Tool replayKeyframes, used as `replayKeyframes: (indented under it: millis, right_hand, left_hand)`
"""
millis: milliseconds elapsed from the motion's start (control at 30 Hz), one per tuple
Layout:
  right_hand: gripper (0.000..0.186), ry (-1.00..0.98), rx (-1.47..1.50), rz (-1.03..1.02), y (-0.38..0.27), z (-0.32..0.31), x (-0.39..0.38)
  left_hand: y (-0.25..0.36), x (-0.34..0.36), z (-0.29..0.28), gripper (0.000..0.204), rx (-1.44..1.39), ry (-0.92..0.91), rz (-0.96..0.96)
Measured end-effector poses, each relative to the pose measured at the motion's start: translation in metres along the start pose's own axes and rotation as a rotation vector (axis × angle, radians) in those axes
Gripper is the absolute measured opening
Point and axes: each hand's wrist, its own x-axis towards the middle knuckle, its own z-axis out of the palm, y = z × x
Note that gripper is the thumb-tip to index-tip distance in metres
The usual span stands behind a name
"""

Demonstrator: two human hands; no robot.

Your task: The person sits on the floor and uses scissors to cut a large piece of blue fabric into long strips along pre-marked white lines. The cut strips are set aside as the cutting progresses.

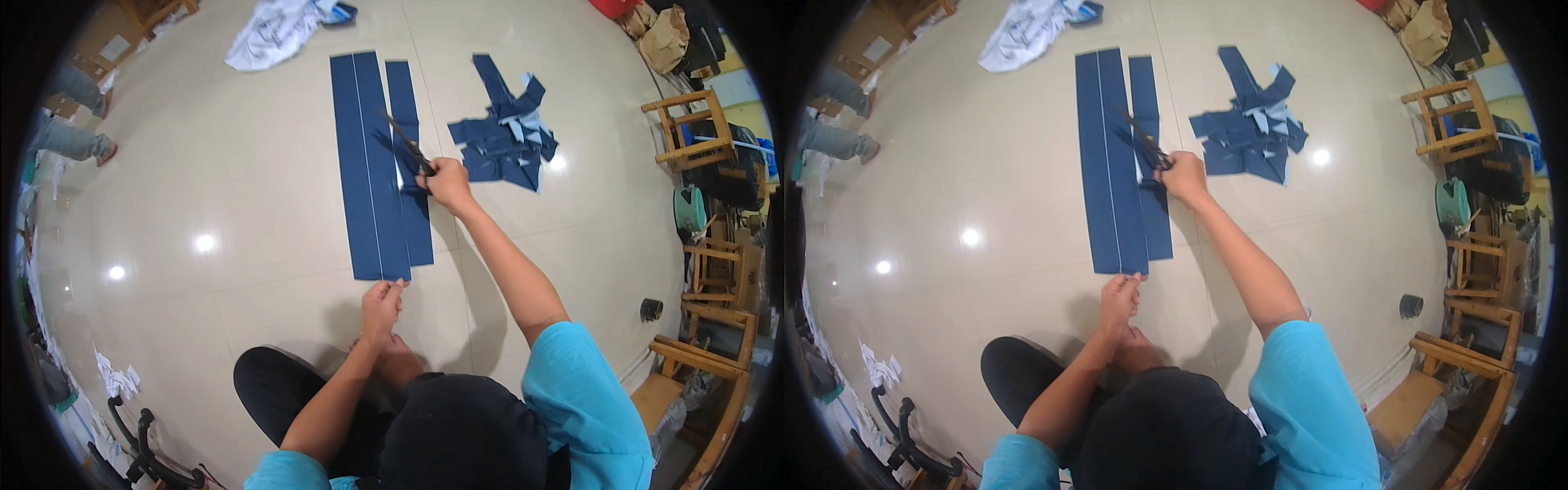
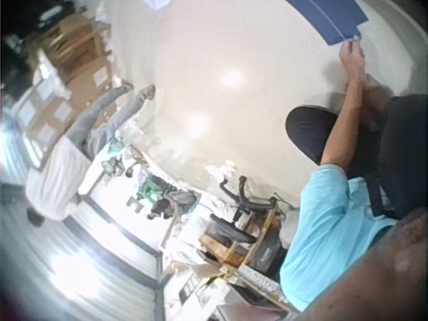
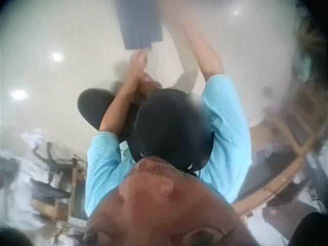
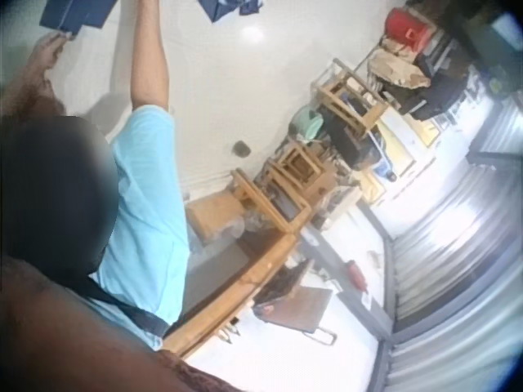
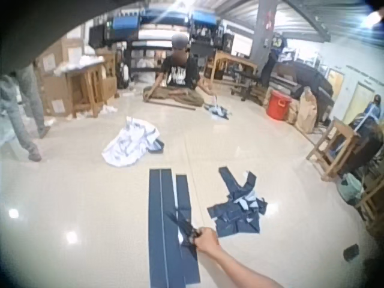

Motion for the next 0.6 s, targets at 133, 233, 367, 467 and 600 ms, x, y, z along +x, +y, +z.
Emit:
replayKeyframes:
  millis: [133,233,367,467,600]
  right_hand:
    - [0.018,0.118,0.144,0.045,-0.016,-0.078,0.059]
    - [0.019,0.465,-0.028,-0.056,-0.016,-0.169,0.112]
    - [0.026,0.893,-0.232,-0.109,-0.019,-0.239,0.1]
    - [0.031,0.884,-0.129,-0.165,-0.018,-0.218,0.05]
    - [0.038,0.496,0.096,-0.069,-0.013,-0.13,-0.049]
  left_hand:
    - [0.006,-0.001,-0.003,0.028,0.186,-0.009,0.036]
    - [0.011,-0.001,-0.007,0.031,0.402,0.137,0.216]
    - [0.054,-0.01,-0.014,0.027,0.614,0.462,0.556]
    - [0.058,0.008,-0.034,0.025,0.93,0.733,0.845]
    - [0.053,0.011,-0.037,0.026,1.022,0.574,0.76]
